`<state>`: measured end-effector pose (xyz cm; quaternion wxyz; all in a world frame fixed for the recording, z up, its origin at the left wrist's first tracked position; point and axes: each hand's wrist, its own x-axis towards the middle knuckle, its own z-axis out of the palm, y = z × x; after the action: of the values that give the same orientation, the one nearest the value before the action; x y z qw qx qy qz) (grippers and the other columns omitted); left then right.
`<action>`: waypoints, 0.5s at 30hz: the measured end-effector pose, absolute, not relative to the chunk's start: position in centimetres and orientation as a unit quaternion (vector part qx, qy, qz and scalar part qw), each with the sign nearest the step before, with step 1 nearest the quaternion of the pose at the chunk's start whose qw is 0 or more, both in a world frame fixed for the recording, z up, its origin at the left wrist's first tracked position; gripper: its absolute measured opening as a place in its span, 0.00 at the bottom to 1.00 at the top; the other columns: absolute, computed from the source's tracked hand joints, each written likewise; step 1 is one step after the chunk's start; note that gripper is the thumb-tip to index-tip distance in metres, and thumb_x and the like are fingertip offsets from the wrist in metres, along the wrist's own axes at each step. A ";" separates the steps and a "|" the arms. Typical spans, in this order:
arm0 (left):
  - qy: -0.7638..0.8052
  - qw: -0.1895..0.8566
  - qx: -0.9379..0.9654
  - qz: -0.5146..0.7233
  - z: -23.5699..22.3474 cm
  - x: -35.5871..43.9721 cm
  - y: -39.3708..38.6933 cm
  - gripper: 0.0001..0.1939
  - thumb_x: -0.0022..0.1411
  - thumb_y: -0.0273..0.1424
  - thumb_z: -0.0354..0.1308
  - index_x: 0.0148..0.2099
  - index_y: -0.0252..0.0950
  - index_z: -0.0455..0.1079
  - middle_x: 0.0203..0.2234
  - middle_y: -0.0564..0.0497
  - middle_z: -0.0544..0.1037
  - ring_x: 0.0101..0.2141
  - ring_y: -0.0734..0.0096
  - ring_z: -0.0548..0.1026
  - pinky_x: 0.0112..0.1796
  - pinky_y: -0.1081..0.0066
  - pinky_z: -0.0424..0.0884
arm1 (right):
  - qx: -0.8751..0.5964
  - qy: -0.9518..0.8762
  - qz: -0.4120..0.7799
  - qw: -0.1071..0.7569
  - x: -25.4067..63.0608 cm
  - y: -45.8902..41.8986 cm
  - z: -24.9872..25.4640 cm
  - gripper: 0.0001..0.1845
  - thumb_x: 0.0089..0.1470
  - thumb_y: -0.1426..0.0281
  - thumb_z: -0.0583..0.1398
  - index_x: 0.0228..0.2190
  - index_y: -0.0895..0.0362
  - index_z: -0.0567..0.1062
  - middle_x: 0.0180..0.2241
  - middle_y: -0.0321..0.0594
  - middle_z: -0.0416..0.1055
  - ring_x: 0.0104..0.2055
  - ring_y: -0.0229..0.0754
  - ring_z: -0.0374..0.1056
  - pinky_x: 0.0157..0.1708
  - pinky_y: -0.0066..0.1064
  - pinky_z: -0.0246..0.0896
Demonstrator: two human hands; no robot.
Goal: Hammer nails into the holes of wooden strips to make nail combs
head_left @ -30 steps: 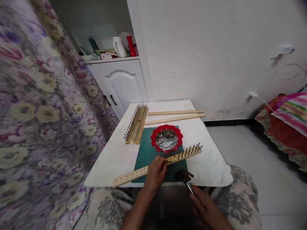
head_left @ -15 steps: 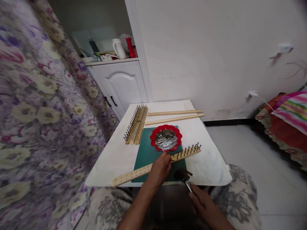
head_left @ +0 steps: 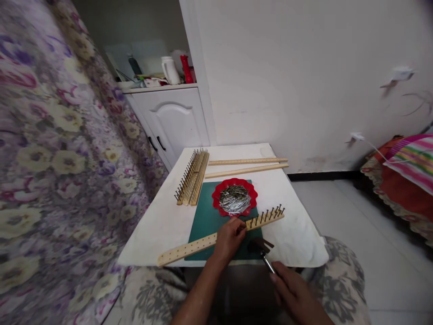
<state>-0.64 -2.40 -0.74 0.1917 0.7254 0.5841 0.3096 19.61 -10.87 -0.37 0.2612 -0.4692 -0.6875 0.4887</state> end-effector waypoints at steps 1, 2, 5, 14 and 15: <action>0.585 0.191 0.725 0.310 -0.8 -0.6 -2.4 0.04 0.55 0.26 0.53 0.32 0.36 0.70 0.25 0.54 0.70 0.27 0.75 0.68 0.28 0.77 0.59 | -0.477 -0.688 0.480 0.263 19.7 -10.6 0.4 0.15 0.60 0.61 0.46 0.28 0.54 0.64 0.19 0.30 0.63 0.24 0.40 0.63 0.28 0.29 0.56; 0.585 0.190 0.725 0.309 -0.8 -0.6 -2.4 0.04 0.55 0.26 0.53 0.31 0.36 0.69 0.24 0.54 0.70 0.27 0.75 0.68 0.28 0.77 0.59 | -0.480 -0.689 0.476 0.263 19.7 -10.2 1.2 0.15 0.60 0.61 0.46 0.27 0.54 0.64 0.20 0.30 0.63 0.25 0.40 0.63 0.29 0.29 0.56; 0.589 0.182 0.725 0.305 -0.6 -0.5 -2.5 0.04 0.55 0.26 0.54 0.29 0.36 0.68 0.23 0.55 0.69 0.26 0.76 0.67 0.27 0.77 0.57 | -0.476 -0.701 0.459 0.268 19.5 -8.7 3.5 0.14 0.61 0.62 0.46 0.27 0.53 0.62 0.20 0.30 0.63 0.25 0.39 0.64 0.28 0.29 0.56; 0.595 0.183 0.725 0.295 -1.0 -0.7 -2.4 0.05 0.56 0.27 0.54 0.28 0.36 0.68 0.24 0.54 0.71 0.26 0.76 0.67 0.27 0.77 0.57 | -0.469 -0.730 0.423 0.263 17.7 -6.3 4.4 0.11 0.60 0.64 0.46 0.32 0.54 0.63 0.18 0.30 0.64 0.23 0.40 0.65 0.26 0.29 0.55; 0.597 0.185 0.724 0.292 -1.0 -0.8 -2.4 0.05 0.56 0.28 0.54 0.28 0.36 0.68 0.24 0.54 0.70 0.26 0.76 0.67 0.27 0.77 0.56 | -0.467 -0.734 0.422 0.255 17.7 -6.2 4.2 0.11 0.60 0.64 0.46 0.31 0.55 0.63 0.19 0.31 0.64 0.22 0.40 0.65 0.26 0.29 0.55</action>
<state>-0.75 -2.40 -1.03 0.1850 0.7238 0.5971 0.2923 17.65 -6.24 4.23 0.2552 -0.4673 -0.7338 0.4220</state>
